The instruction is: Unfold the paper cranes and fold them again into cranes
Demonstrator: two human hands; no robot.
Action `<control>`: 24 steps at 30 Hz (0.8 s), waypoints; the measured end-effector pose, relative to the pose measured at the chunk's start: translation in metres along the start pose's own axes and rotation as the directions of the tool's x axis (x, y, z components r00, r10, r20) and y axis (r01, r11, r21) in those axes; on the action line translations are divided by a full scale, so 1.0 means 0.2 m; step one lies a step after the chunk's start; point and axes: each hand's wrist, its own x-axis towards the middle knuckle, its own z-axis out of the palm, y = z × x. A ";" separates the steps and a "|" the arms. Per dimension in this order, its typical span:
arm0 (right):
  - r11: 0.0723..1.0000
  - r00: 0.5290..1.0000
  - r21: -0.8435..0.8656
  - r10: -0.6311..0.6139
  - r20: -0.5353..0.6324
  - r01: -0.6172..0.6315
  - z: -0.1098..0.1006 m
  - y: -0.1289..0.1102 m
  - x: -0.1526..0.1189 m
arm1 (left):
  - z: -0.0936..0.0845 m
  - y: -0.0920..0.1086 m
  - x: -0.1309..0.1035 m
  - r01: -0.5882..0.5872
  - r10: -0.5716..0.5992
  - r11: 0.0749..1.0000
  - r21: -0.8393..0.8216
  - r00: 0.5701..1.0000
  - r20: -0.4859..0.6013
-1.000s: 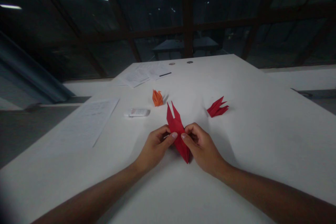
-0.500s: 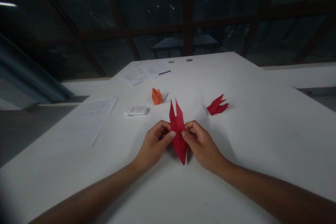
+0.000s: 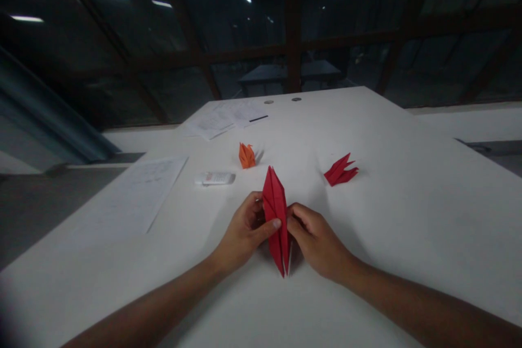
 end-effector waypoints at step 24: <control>0.998 1.000 0.062 -0.001 -0.012 0.002 0.01 0.01 0.01 | -0.01 0.03 0.02 0.024 -0.027 0.997 -0.077 0.999 -0.036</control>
